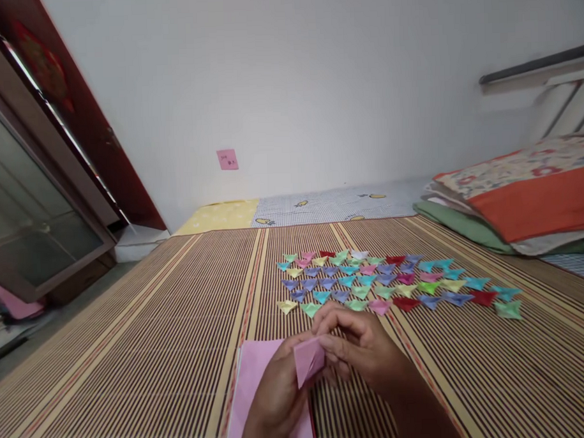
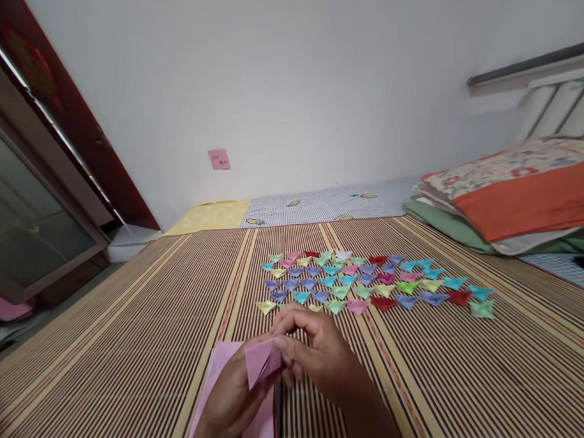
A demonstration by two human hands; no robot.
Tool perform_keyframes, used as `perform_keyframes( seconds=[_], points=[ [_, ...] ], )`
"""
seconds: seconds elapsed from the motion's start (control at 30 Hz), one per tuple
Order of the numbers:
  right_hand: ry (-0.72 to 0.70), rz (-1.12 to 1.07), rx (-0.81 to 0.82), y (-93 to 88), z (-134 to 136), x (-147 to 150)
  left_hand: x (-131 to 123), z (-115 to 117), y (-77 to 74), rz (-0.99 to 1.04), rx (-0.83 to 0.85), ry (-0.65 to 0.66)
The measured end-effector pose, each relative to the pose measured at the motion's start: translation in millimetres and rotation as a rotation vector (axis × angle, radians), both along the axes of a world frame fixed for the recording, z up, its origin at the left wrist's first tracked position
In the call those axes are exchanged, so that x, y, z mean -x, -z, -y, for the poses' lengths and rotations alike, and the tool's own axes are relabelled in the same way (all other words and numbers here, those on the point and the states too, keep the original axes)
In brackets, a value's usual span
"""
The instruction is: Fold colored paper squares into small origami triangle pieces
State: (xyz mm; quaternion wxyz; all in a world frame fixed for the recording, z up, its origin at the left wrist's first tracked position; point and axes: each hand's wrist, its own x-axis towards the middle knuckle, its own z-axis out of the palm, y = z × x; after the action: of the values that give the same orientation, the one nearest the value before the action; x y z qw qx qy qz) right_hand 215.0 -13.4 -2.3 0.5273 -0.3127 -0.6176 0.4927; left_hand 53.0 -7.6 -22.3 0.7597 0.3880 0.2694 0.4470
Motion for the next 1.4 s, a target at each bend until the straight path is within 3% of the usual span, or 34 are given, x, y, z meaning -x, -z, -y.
perform_keyframes(
  seconds=[0.13, 0.3, 0.6, 0.7, 0.9, 1.07, 1.4],
  points=[
    [0.165, 0.256, -0.078, -4.4, 2.9, -7.7, 20.9, -7.1, -8.0, -0.273, -0.193, -0.066],
    [0.205, 0.426, -0.019, -5.5, 5.3, -1.7, 30.4, -7.6, -13.5, -0.475, -0.300, -0.071],
    [0.155, 0.314, 0.037, -5.3, 1.3, 9.8, 31.7, -7.2, -8.8, -0.471, -0.255, -0.028],
    [0.173, 0.284, 0.024, -4.1, -0.6, 11.3, 30.7, -8.9, -6.8, -0.424, -0.242, -0.082],
    [0.167, 0.382, -0.275, -9.0, 4.1, 11.0, 35.9, -18.6, -4.0, -0.249, -0.068, -0.300],
    [0.211, 0.548, -0.438, -8.6, 7.5, 24.6, 36.8, -17.7, -8.2, -0.196, 0.013, -0.313],
    [0.341, 0.596, -0.709, 5.4, -2.5, 38.6, 35.7, -18.0, -6.8, -0.164, 0.006, -0.340]
  ],
)
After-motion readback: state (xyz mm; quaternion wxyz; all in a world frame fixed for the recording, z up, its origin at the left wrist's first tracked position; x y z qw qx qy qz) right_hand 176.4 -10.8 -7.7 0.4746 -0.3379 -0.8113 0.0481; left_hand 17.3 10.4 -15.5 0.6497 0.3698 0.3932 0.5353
